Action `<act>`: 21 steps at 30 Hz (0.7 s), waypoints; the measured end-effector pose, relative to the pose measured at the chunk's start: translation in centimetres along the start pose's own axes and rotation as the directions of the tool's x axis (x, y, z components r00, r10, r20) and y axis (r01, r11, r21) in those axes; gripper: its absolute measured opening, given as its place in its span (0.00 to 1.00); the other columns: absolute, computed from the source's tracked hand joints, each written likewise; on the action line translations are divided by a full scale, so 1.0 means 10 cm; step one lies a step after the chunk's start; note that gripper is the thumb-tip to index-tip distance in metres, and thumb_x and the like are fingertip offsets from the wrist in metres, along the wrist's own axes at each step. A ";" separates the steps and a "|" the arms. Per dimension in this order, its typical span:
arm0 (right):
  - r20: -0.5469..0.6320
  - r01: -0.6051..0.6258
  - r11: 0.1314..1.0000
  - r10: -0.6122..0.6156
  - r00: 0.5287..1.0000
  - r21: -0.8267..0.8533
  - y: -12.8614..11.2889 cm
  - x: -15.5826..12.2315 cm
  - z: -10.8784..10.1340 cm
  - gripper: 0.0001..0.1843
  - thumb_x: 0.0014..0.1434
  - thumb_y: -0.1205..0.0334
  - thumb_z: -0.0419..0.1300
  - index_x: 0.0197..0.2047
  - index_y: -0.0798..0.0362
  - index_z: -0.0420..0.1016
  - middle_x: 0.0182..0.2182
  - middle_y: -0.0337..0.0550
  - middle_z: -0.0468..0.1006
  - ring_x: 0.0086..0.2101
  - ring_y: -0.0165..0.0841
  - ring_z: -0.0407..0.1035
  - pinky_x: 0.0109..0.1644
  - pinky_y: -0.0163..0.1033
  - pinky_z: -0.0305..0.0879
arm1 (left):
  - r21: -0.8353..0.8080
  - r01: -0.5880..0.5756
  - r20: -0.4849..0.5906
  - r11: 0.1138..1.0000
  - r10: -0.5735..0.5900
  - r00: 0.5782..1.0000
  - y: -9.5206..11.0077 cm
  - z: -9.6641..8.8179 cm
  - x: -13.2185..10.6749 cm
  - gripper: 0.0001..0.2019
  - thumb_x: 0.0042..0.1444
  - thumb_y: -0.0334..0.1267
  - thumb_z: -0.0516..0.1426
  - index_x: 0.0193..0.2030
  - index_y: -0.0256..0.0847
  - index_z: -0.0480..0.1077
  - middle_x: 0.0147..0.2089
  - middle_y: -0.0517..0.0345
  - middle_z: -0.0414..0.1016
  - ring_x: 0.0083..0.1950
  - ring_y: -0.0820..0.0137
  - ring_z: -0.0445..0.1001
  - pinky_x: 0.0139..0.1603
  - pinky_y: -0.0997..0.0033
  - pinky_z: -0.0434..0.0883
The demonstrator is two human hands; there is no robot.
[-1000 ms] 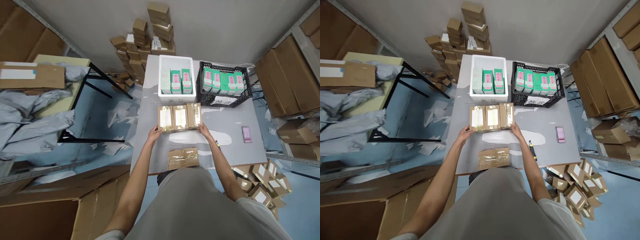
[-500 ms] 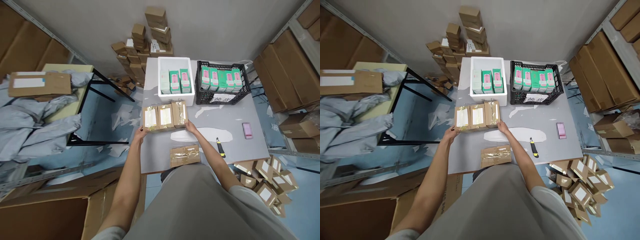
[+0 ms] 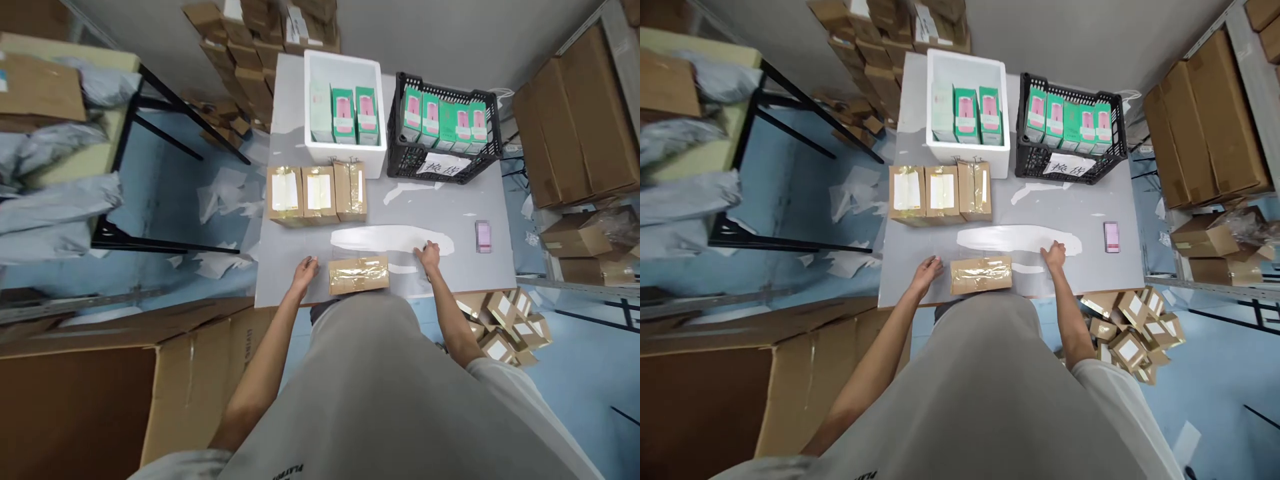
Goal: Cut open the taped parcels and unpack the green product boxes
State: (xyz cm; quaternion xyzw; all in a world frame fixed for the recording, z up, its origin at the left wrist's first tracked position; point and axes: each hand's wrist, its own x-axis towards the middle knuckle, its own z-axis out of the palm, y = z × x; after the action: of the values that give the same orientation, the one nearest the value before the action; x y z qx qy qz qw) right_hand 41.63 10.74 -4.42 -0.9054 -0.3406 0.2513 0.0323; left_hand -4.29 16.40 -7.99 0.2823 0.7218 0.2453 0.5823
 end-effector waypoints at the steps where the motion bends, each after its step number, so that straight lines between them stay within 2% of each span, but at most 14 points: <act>1: -0.004 -0.049 0.999 0.049 0.999 -0.022 0.16 -0.04 -0.01 0.34 0.72 0.58 0.71 0.75 0.65 0.77 0.73 0.78 0.75 0.73 0.62 0.71 0.76 0.54 0.71 | -0.007 0.017 0.023 1.000 -0.017 1.000 -0.12 0.05 -0.11 0.30 0.70 0.57 0.70 0.69 0.38 0.77 0.65 0.32 0.85 0.66 0.54 0.88 0.65 0.55 0.85; 4: -0.007 -0.078 0.995 0.077 0.997 -0.068 0.44 -0.15 -0.02 0.28 0.73 0.61 0.67 0.71 0.66 0.79 0.70 0.79 0.75 0.69 0.61 0.74 0.72 0.54 0.72 | -0.051 0.038 0.075 0.998 -0.034 0.997 -0.35 0.20 -0.33 0.27 0.72 0.62 0.68 0.63 0.41 0.80 0.64 0.37 0.87 0.65 0.57 0.88 0.67 0.58 0.83; 7: 0.014 0.012 0.997 -0.011 1.000 -0.076 0.49 -0.17 0.00 0.24 0.75 0.62 0.62 0.69 0.62 0.80 0.71 0.73 0.77 0.69 0.55 0.74 0.75 0.50 0.69 | -0.134 -0.041 0.120 0.990 0.057 0.991 -0.40 0.32 -0.42 0.28 0.70 0.66 0.68 0.59 0.43 0.82 0.57 0.43 0.90 0.63 0.55 0.88 0.67 0.56 0.83; 10: 0.064 0.125 0.992 -0.124 0.990 -0.020 0.37 -0.16 0.07 0.23 0.72 0.59 0.63 0.66 0.58 0.83 0.68 0.65 0.82 0.66 0.50 0.76 0.74 0.46 0.70 | -0.201 -0.125 0.129 0.972 0.152 0.980 -0.38 0.38 -0.43 0.30 0.66 0.69 0.71 0.54 0.42 0.84 0.54 0.44 0.90 0.60 0.54 0.87 0.67 0.54 0.84; 12: 0.100 0.158 0.978 -0.172 0.980 0.134 0.23 -0.18 0.17 0.21 0.71 0.56 0.63 0.60 0.58 0.84 0.60 0.62 0.87 0.60 0.49 0.80 0.69 0.46 0.74 | -0.231 -0.154 0.145 0.961 0.191 0.971 -0.36 0.40 -0.42 0.31 0.66 0.69 0.71 0.53 0.40 0.84 0.55 0.44 0.90 0.59 0.56 0.87 0.68 0.55 0.83; 15: 0.162 0.165 0.945 -0.216 0.963 0.283 0.00 -0.28 0.34 0.19 0.75 0.48 0.58 0.49 0.53 0.82 0.46 0.52 0.90 0.48 0.44 0.83 0.57 0.44 0.79 | -0.237 -0.161 0.148 0.958 0.200 0.969 -0.34 0.40 -0.42 0.31 0.68 0.67 0.71 0.56 0.38 0.84 0.57 0.42 0.89 0.62 0.55 0.87 0.69 0.53 0.83; 18: 0.237 0.113 0.844 -0.272 0.933 0.524 -0.20 -0.42 0.45 0.23 0.78 0.36 0.58 0.44 0.47 0.75 0.38 0.44 0.86 0.37 0.39 0.81 0.46 0.43 0.80 | -0.234 -0.180 0.131 0.955 0.214 0.968 -0.37 0.39 -0.41 0.31 0.70 0.62 0.71 0.62 0.35 0.83 0.63 0.38 0.88 0.69 0.50 0.85 0.74 0.48 0.81; 21: 0.290 0.064 0.729 -0.350 0.891 0.682 -0.33 -0.52 0.40 0.27 0.79 0.27 0.60 0.46 0.43 0.67 0.35 0.38 0.83 0.31 0.35 0.79 0.39 0.40 0.79 | -0.225 -0.235 0.126 0.946 0.267 0.955 -0.45 0.37 -0.39 0.35 0.68 0.56 0.75 0.73 0.35 0.80 0.74 0.34 0.82 0.80 0.45 0.78 0.84 0.40 0.73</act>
State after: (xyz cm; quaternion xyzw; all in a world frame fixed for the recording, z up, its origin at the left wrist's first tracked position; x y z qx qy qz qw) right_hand 34.41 9.55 -4.92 -0.7198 -0.3307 0.5284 0.3055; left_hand -0.57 10.55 -9.12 0.3279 0.6028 0.3691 0.6268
